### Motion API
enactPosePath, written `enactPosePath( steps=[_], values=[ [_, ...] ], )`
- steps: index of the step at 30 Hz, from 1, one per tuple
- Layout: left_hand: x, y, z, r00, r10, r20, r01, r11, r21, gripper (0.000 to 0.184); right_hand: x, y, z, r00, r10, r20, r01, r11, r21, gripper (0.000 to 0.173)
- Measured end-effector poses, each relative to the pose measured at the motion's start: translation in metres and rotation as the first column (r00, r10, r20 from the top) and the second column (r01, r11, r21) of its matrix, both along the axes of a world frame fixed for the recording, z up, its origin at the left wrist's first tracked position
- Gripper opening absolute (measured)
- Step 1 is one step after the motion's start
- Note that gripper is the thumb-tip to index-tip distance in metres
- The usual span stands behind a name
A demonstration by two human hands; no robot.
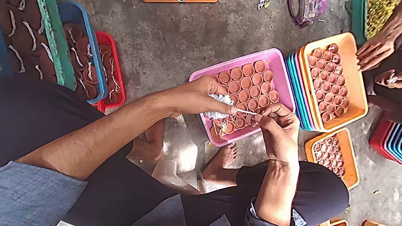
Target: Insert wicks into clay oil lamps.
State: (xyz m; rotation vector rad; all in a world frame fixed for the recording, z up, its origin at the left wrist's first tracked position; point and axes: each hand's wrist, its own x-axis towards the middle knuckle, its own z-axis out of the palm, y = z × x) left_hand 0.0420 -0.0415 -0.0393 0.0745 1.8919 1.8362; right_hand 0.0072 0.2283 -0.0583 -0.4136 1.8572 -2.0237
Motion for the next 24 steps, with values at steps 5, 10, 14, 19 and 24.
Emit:
enactPosePath(
  steps=[5,10,14,19,24],
  values=[
    [-0.001,0.001,-0.001,1.0,0.004,0.008,-0.004,1.0,0.0,0.019,-0.001,-0.002,0.0,0.999,-0.044,0.009,0.043,0.999,0.021,0.015],
    [-0.002,0.002,-0.004,1.0,-0.018,-0.014,0.019,0.999,0.029,0.02,-0.007,0.002,-0.003,0.995,0.039,-0.089,-0.023,0.984,0.179,0.035],
    [-0.002,0.001,-0.003,0.999,-0.033,-0.017,0.033,0.999,0.031,0.021,-0.008,-0.003,-0.004,0.984,0.144,-0.108,-0.129,0.982,0.14,0.062],
    [-0.001,0.0,-0.001,0.999,-0.043,0.007,0.043,0.997,0.059,0.019,-0.003,-0.01,-0.006,0.975,0.174,-0.139,-0.167,0.984,0.061,0.031],
    [-0.001,0.0,0.001,0.999,-0.011,0.041,0.009,0.999,0.044,0.02,-0.005,-0.001,-0.006,0.969,0.116,-0.22,-0.079,0.982,0.171,0.018]
  ],
)
